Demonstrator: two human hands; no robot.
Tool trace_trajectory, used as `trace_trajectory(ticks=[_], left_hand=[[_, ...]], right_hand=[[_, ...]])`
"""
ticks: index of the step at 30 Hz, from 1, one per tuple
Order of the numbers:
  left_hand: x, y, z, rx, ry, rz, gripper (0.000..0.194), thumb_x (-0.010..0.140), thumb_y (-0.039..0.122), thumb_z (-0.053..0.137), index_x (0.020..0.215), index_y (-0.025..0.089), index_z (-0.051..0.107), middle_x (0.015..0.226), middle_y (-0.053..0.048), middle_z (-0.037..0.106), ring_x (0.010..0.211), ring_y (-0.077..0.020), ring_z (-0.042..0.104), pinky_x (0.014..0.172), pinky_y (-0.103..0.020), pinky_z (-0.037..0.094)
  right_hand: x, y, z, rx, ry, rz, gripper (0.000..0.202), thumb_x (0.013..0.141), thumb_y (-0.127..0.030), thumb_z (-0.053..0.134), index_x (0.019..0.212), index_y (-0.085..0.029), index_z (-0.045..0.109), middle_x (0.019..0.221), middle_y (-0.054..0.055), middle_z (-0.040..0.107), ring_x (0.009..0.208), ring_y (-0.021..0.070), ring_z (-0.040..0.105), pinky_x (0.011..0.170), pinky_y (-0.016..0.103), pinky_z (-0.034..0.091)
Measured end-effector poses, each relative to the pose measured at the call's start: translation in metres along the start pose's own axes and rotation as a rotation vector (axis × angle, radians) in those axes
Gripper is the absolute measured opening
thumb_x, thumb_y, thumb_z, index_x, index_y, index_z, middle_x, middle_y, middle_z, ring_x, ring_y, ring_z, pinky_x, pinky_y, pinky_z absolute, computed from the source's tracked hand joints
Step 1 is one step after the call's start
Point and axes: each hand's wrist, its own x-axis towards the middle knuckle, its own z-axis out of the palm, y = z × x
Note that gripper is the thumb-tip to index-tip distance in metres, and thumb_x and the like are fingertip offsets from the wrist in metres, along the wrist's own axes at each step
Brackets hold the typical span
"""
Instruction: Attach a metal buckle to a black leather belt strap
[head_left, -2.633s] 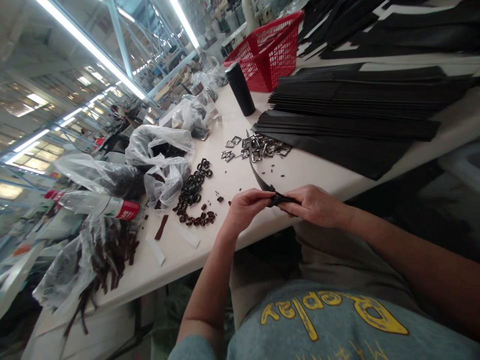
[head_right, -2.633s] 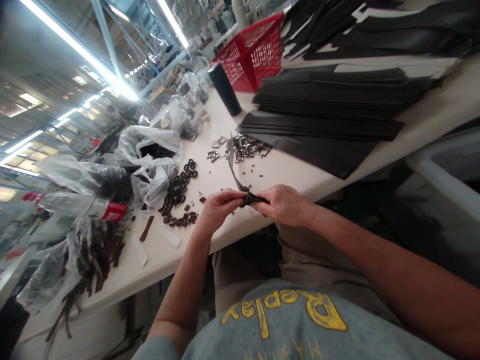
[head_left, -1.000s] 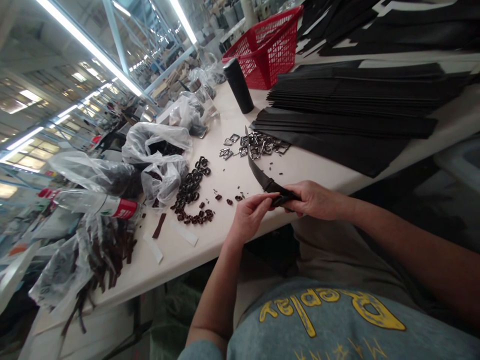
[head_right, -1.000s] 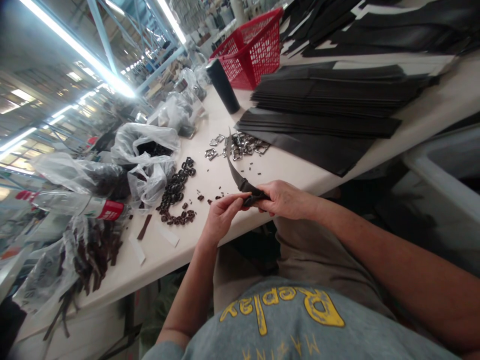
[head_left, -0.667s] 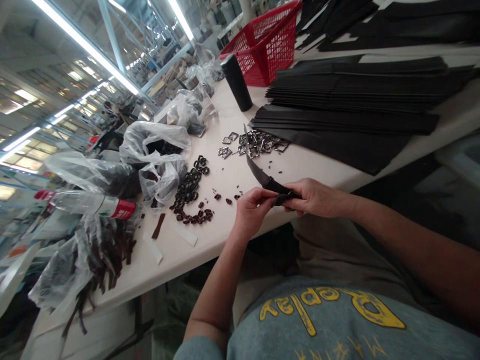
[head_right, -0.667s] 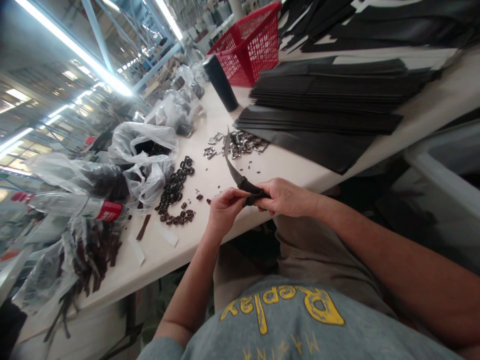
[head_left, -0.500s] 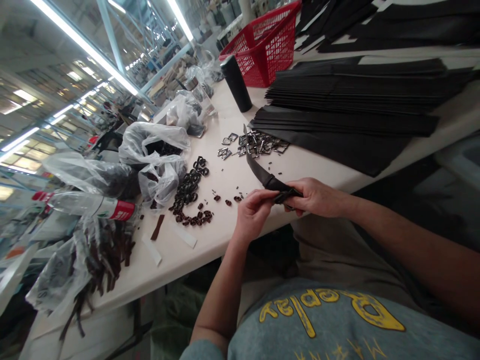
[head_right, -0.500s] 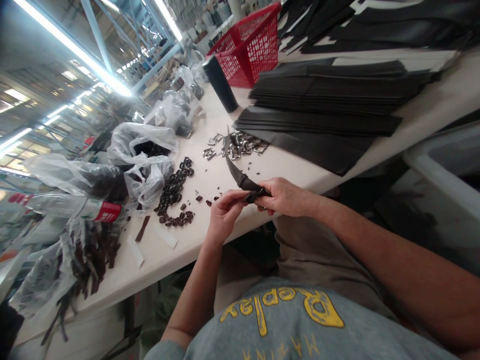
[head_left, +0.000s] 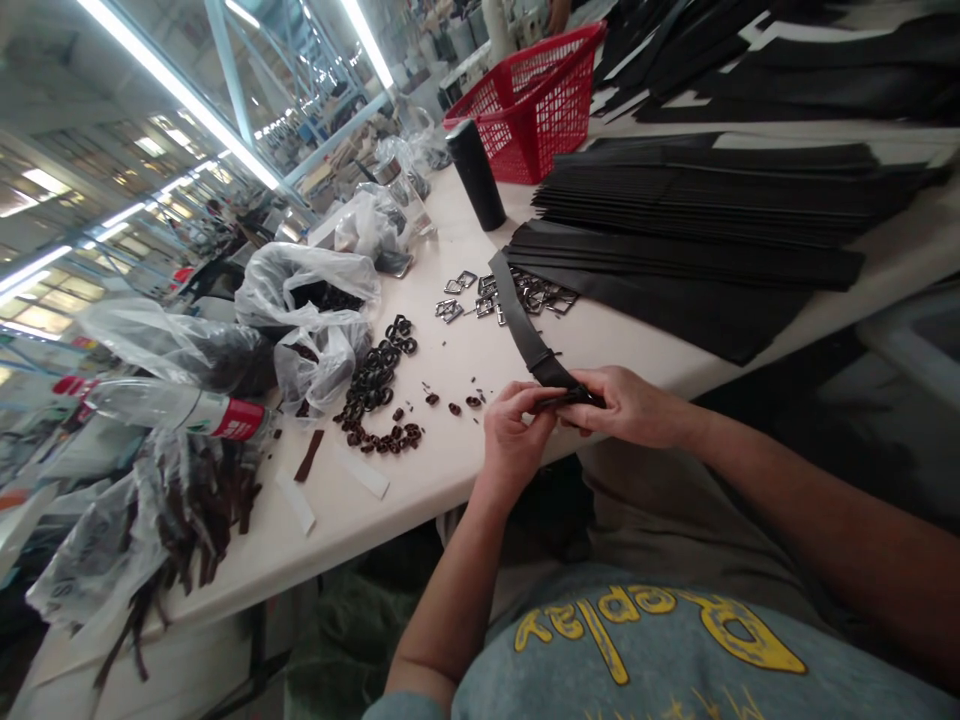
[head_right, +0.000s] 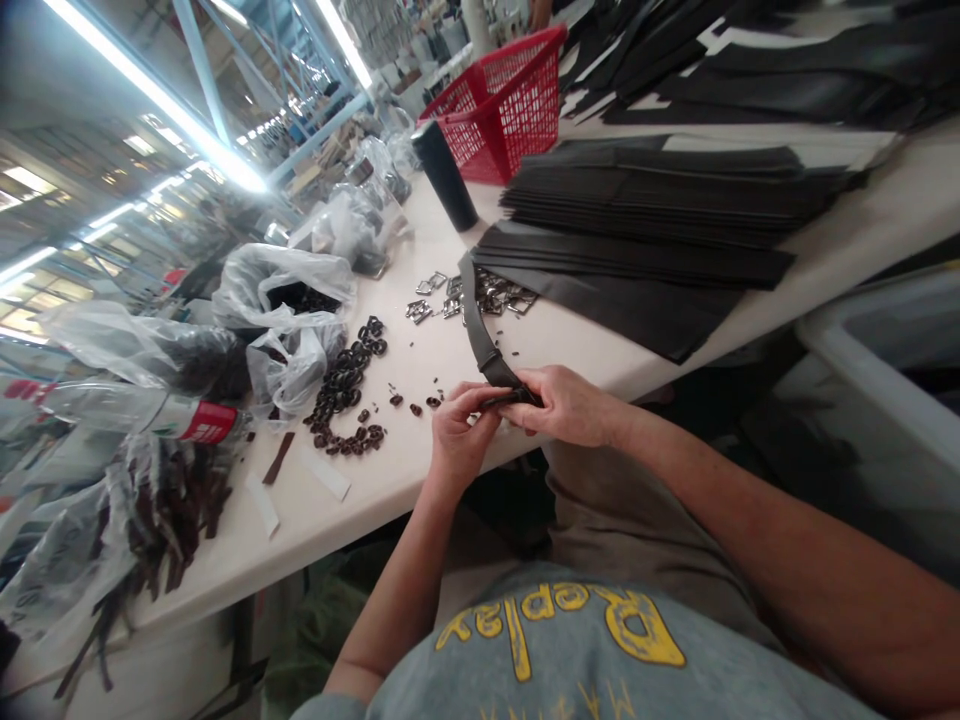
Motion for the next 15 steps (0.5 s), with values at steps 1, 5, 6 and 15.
trace_trajectory(ticks=[1, 5, 6, 15], left_hand=[[0.0, 0.003, -0.002, 0.021, -0.03, 0.021, 0.021, 0.084, 0.015, 0.067, 0.097, 0.025, 0.081, 0.092, -0.006, 0.071, 0.084, -0.016, 0.066, 0.076, -0.027, 0.053], [-0.003, 0.008, -0.006, 0.034, -0.101, 0.04, 0.02, 0.089, 0.019, 0.063, 0.103, 0.023, 0.078, 0.094, -0.006, 0.073, 0.086, -0.0173, 0.067, 0.081, -0.03, 0.052], [-0.003, 0.007, -0.004, -0.006, -0.086, 0.008, 0.017, 0.09, 0.022, 0.064, 0.101, 0.022, 0.077, 0.09, -0.005, 0.073, 0.082, -0.0165, 0.066, 0.079, -0.029, 0.052], [0.003, 0.001, 0.017, -0.543, 0.194, -0.312, 0.042, 0.07, 0.049, 0.085, 0.092, 0.019, 0.066, 0.081, 0.0, 0.07, 0.074, -0.0128, 0.064, 0.071, -0.026, 0.05]], right_hand=[[0.0, 0.001, 0.001, 0.042, 0.002, 0.005, 0.029, 0.08, -0.046, 0.066, 0.086, -0.018, 0.064, 0.07, 0.0, 0.065, 0.059, 0.0157, 0.063, 0.053, 0.025, 0.049], [-0.002, 0.005, 0.006, 0.131, 0.057, -0.002, 0.039, 0.082, -0.056, 0.067, 0.084, -0.017, 0.064, 0.07, 0.002, 0.067, 0.056, 0.0145, 0.063, 0.053, 0.026, 0.052], [-0.002, 0.005, 0.007, 0.149, 0.07, 0.0, 0.04, 0.082, -0.058, 0.066, 0.084, -0.018, 0.065, 0.069, 0.002, 0.067, 0.057, 0.0147, 0.063, 0.054, 0.026, 0.053], [-0.015, 0.003, 0.013, 0.243, 0.199, 0.007, 0.048, 0.085, -0.066, 0.061, 0.086, -0.018, 0.067, 0.067, 0.004, 0.068, 0.059, 0.0179, 0.065, 0.056, 0.029, 0.057]])
